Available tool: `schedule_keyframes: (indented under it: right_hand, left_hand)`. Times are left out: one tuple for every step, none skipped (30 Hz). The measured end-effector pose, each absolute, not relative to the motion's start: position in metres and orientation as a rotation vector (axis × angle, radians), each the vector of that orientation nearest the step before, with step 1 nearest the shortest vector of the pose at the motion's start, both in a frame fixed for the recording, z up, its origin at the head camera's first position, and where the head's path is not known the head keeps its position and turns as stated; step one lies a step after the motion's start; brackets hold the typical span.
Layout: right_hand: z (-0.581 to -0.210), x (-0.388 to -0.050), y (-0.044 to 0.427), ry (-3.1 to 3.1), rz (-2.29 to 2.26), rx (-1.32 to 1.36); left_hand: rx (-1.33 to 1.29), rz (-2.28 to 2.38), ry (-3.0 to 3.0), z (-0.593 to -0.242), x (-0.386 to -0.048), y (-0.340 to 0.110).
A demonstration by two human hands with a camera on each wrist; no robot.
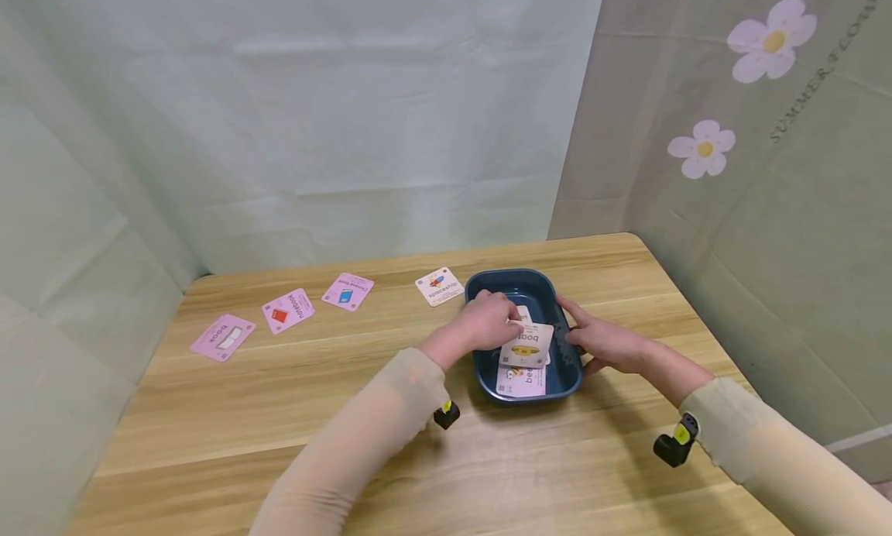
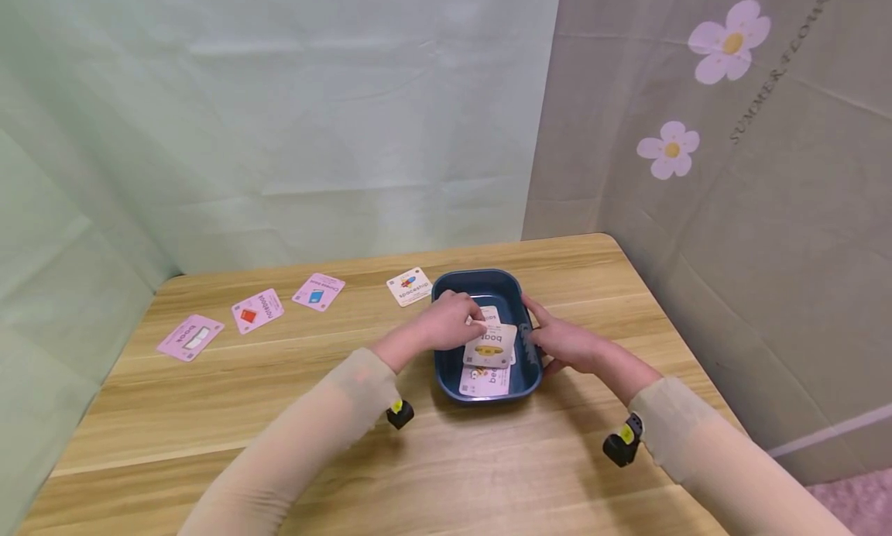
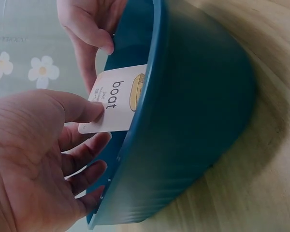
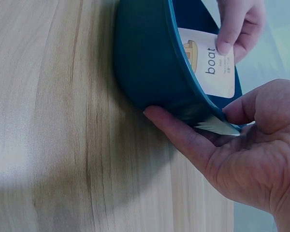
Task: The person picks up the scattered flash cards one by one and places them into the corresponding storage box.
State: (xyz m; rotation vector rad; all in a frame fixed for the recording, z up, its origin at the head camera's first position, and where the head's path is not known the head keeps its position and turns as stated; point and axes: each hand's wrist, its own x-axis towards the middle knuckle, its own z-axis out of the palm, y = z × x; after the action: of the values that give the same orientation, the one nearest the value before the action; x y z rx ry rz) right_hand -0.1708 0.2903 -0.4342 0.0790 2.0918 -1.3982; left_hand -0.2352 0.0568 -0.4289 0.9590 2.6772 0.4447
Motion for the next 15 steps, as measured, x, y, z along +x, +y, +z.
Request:
schedule_keyframes:
  right_hand:
    - [-0.434, -0.1707, 0.2904, 2.091, -1.399, 0.079]
    - [-0.4339, -0.1706, 0.2905, 2.091, -1.4, 0.079]
    - [-0.4338, -0.1705, 0.2905, 2.09, -1.401, 0.078]
    - [-0.4338, -0.1705, 0.2905, 2.09, -1.402, 0.079]
    - [-0.4337, -0.1705, 0.2904, 2.09, -1.402, 0.079]
    - [-0.4338, -0.1705, 0.2904, 2.091, -1.402, 0.08]
    - [-0.4338, -0.1704, 0.2905, 2.091, -1.401, 0.081]
    - [-0.4339, -0.1704, 0.2905, 2.091, -1.4, 0.081]
    - [-0.4339, -0.1703, 0.2904, 2.092, -1.399, 0.082]
    - [-0.434, -0.1703, 0.2904, 2.093, -1.398, 0.083]
    - [-0.4339, -0.1703, 0.2904, 2.094, -1.396, 0.081]
    - [-0.4338, -0.1703, 0.2904, 2.096, -1.395, 0.08]
    - [-0.4337, -0.1702, 0.2904, 2.096, -1.396, 0.079]
    - [-0.4335, -0.1702, 0.2903, 2.095, -1.397, 0.079]
    - [-0.4332, -0.1701, 0.2903, 2.095, -1.397, 0.079]
  left_hand:
    - [0.961, 0.444, 2.677, -0.4298, -0.2355, 0.0571]
    - [0.961, 0.442, 2.678, -0.4307, -0.2359, 0.0574]
    - [0.962, 0.437, 2.68, -0.4315, -0.2362, 0.0576]
    - [0.961, 0.432, 2.683, -0.4326, -0.2366, 0.058]
    - [0.962, 0.422, 2.687, -0.4333, -0.2368, 0.0584]
    - [0.965, 0.409, 2.692, -0.4342, -0.2371, 0.0588]
    - [0.97, 0.388, 2.7, -0.4353, -0.2373, 0.0593]
    - [0.97, 0.366, 2.707, -0.4359, -0.2373, 0.0596]
    - [0.972, 0.342, 2.717, -0.4364, -0.2373, 0.06]
    - [0.974, 0.315, 2.729, -0.4371, -0.2374, 0.0604]
    - [0.975, 0.288, 2.741, -0.4372, -0.2371, 0.0606]
    - [0.974, 0.264, 2.752, -0.4374, -0.2369, 0.0608]
    - [0.972, 0.243, 2.762, -0.4375, -0.2366, 0.0609]
    - [0.971, 0.225, 2.771, -0.4374, -0.2362, 0.061]
    - [0.97, 0.207, 2.781, -0.4375, -0.236, 0.061]
